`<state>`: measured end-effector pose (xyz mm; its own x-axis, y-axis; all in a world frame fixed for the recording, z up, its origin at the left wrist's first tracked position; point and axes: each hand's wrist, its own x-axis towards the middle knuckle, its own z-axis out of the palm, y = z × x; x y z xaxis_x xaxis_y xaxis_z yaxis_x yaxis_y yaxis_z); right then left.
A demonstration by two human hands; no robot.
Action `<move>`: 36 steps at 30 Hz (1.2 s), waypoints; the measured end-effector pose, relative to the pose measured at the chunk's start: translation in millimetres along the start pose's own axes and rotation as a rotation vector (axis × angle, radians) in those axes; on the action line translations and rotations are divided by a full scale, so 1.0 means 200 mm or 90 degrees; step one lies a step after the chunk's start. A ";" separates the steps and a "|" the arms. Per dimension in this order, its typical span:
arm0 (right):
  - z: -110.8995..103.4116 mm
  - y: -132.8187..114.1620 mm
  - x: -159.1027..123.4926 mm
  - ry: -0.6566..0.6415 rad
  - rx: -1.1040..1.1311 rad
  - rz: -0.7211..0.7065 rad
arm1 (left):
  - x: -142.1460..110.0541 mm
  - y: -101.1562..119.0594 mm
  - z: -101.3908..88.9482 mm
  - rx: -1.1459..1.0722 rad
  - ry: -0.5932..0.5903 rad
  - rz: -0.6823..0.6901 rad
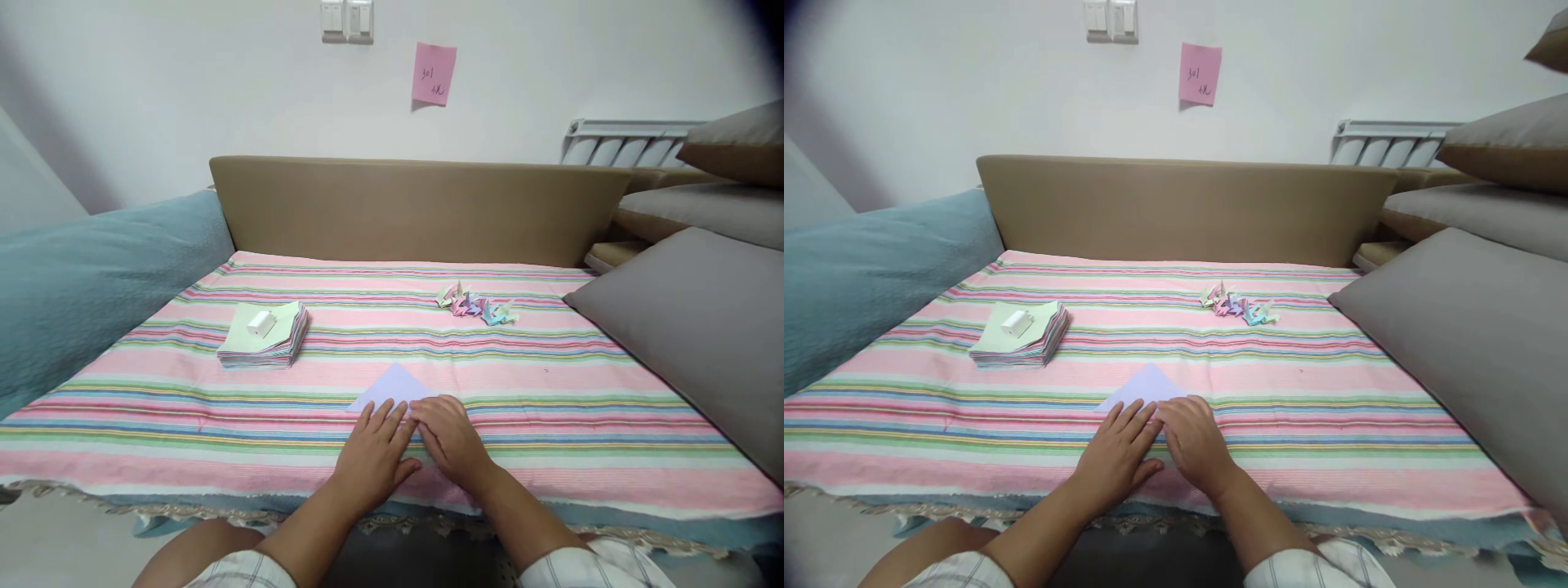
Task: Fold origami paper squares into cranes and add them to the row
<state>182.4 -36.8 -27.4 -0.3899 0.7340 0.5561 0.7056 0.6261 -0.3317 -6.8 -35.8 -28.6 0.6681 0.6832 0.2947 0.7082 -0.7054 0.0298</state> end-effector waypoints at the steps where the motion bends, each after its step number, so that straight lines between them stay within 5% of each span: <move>1: 0.01 -0.01 0.00 -0.012 0.004 -0.006 | 0.00 0.00 0.00 -0.002 0.001 0.000; 23: 0.02 0.03 0.00 0.018 -0.025 0.171 | 0.00 0.00 -0.01 -0.005 -0.003 0.000; 36: -0.06 0.12 0.01 -0.005 -0.086 0.301 | 0.00 0.00 -0.01 -0.018 -0.005 -0.001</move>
<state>205.9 -22.9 -24.9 -0.0121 0.9317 0.3631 0.8767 0.1845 -0.4442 -6.9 -35.3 -26.3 0.6685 0.6861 0.2870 0.7029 -0.7089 0.0573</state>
